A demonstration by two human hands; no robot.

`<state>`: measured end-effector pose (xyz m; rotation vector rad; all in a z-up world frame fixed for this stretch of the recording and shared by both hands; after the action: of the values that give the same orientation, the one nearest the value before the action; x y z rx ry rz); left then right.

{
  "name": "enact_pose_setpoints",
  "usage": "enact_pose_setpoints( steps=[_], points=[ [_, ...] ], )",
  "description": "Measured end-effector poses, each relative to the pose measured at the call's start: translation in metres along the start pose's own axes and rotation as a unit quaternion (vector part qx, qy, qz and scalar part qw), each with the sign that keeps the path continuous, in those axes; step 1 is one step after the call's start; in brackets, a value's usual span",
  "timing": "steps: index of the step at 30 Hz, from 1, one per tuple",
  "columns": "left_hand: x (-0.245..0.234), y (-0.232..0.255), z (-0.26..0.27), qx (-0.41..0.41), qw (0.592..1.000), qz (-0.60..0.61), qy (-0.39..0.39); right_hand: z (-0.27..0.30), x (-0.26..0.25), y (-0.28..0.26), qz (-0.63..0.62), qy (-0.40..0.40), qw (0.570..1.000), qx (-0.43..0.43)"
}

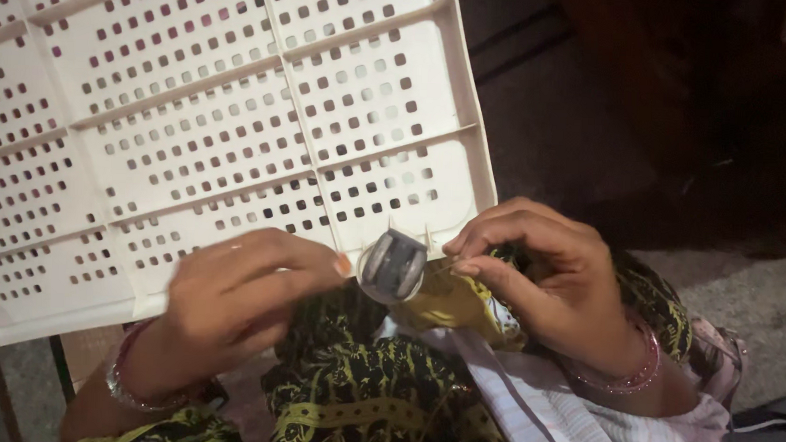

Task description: The person threads a thin wire through a hole in a plastic tray and around the base of a caster wheel, twisting the wire by hand to secure the wheel back onto the tray.

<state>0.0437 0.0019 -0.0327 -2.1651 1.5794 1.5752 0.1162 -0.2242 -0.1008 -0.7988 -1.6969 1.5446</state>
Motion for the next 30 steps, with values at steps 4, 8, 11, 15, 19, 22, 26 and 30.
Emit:
enact_pose_setpoints(
  steps=[4,8,11,15,19,22,26,30],
  points=[
    [-0.024,0.024,-0.015,0.015,0.983,-0.181,-0.018,-0.003,-0.003,-0.001,-0.007,0.012,1.000,-0.017],
    [-0.021,0.032,-0.028,0.005,0.986,-0.167,-0.018,-0.006,-0.003,-0.003,0.012,0.017,1.000,-0.022],
    [-0.014,0.028,-0.028,0.017,0.994,-0.112,-0.001,-0.004,-0.001,-0.012,0.076,0.041,0.996,-0.037],
    [-0.002,0.023,-0.016,-0.021,0.998,-0.064,0.004,-0.023,0.008,-0.024,0.118,0.019,0.990,-0.070],
    [0.013,0.010,-0.005,-0.045,0.997,-0.042,0.054,-0.039,0.020,-0.034,0.149,-0.026,0.987,-0.049],
    [0.008,0.010,-0.001,-0.072,0.996,-0.019,0.045,-0.045,0.027,-0.038,0.154,-0.049,0.987,-0.025],
    [0.007,0.011,-0.005,-0.083,0.995,-0.008,0.045,-0.051,0.030,-0.032,0.115,-0.090,0.989,0.029],
    [0.008,0.011,-0.006,-0.087,0.995,0.000,0.056,-0.052,0.030,-0.026,0.118,-0.095,0.987,0.058]
  ],
)
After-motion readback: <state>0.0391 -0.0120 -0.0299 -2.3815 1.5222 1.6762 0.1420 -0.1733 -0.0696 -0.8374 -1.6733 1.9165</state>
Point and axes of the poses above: each hand's wrist, its own z-axis away from the middle knuckle, its own x-axis out of the palm, y = z × x, the point moved 7 cm from there along -z, towards the middle knuckle, and after that the axes turned 10 degrees about x, right-handed, at the moved point
